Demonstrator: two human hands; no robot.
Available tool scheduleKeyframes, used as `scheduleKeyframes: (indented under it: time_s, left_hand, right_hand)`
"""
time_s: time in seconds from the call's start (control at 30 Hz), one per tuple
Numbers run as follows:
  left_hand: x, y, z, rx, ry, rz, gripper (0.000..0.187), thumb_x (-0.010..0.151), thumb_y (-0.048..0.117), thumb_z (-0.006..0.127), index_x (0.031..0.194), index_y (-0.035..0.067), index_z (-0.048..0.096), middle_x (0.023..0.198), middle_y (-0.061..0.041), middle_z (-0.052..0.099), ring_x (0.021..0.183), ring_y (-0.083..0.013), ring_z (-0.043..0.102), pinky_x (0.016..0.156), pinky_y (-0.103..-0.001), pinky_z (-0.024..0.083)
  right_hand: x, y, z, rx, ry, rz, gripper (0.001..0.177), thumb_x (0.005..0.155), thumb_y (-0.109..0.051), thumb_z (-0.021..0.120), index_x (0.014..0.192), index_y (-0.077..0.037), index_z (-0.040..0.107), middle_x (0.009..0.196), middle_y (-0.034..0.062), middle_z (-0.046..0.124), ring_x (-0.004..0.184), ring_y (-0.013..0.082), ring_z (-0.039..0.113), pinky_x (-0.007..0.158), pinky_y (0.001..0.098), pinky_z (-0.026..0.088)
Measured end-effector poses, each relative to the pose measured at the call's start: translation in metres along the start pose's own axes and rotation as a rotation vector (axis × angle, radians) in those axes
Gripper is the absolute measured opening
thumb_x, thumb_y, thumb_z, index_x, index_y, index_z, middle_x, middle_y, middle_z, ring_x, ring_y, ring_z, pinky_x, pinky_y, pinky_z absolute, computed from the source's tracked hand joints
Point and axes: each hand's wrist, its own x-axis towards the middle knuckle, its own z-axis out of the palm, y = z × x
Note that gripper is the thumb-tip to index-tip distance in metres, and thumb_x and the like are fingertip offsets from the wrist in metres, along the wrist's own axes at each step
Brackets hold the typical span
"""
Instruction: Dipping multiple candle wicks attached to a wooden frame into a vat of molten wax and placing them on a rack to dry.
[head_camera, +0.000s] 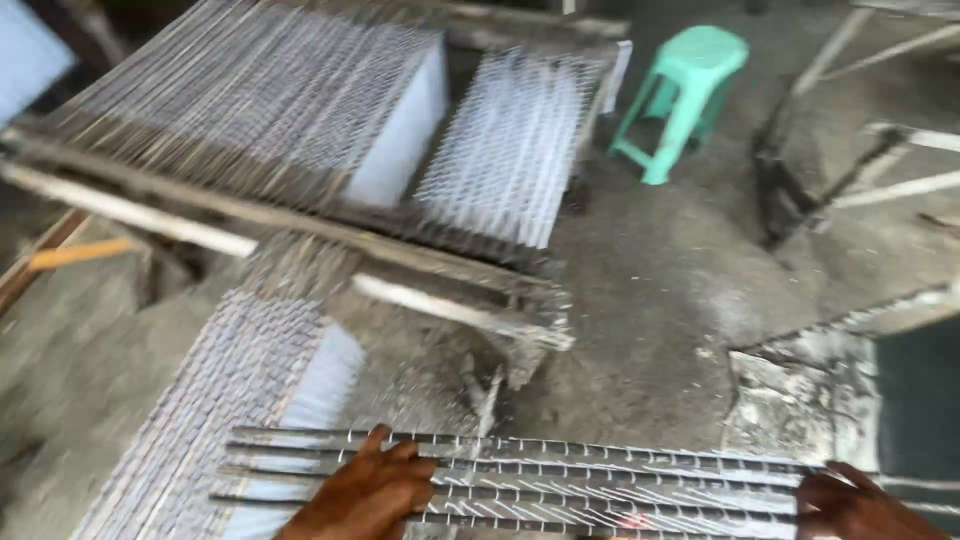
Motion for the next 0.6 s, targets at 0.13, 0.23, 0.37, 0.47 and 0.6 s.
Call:
scheduleKeyframes:
  time_s: [0.13,0.23,0.37,0.47,0.6]
  left_hand:
    - [0.124,0.036,-0.082,0.056,-0.049,0.156,0.025,0.068,0.002,0.077,0.087,0.018,0.071,0.102,0.002,0.065,0.112,-0.0234,0.054,0.118,-0.062,0.017]
    - [0.229,0.056,-0.126,0.093,-0.040,0.353,0.027,0.065,0.008,0.083,0.085,0.021,0.070,0.105,0.004,0.068,0.116,-0.0250,0.056,0.116,-0.062,0.020]
    - [0.367,0.118,-0.192,0.247,-0.045,0.591,0.023,0.060,0.011,0.072,0.077,0.022,0.062,0.085,0.006,0.061,0.101,-0.0205,0.056,0.107,-0.055,0.028]
    - [0.471,0.160,-0.219,0.311,-0.113,0.612,0.020,0.069,0.009,0.074,0.079,0.022,0.063,0.090,0.008,0.064,0.107,-0.0147,0.057,0.119,-0.060,0.020]
    - [0.599,0.225,-0.241,0.413,-0.076,0.845,0.017,0.069,0.016,0.073,0.082,0.023,0.066,0.094,0.008,0.066,0.112,-0.0173,0.057,0.115,-0.057,0.024]
  right_hand:
    - [-0.136,0.064,0.127,-0.149,0.396,0.394,0.018,0.076,-0.067,0.067,0.070,-0.053,0.077,0.098,-0.0309,0.072,0.107,-0.0012,0.067,0.115,0.0507,0.042]
    - [-0.176,0.056,0.050,-0.035,0.487,0.513,0.016,0.067,-0.069,0.073,0.062,-0.055,0.079,0.090,-0.0305,0.074,0.099,-0.0002,0.070,0.106,0.0466,0.044]
    - [-0.322,0.007,0.011,0.119,0.611,0.754,0.015,0.055,-0.072,0.084,0.050,-0.058,0.082,0.078,-0.0298,0.078,0.087,0.0013,0.075,0.094,0.0406,0.047]
    - [-0.368,-0.017,-0.036,0.186,0.397,0.884,0.018,0.075,-0.060,0.079,0.066,-0.047,0.088,0.080,-0.0223,0.083,0.085,0.0030,0.079,0.105,0.0426,0.055]
    - [-0.417,-0.023,-0.038,0.204,0.240,1.171,0.013,0.073,-0.065,0.077,0.075,-0.057,0.086,0.083,-0.0267,0.075,0.088,0.0035,0.076,0.110,0.0397,0.049]
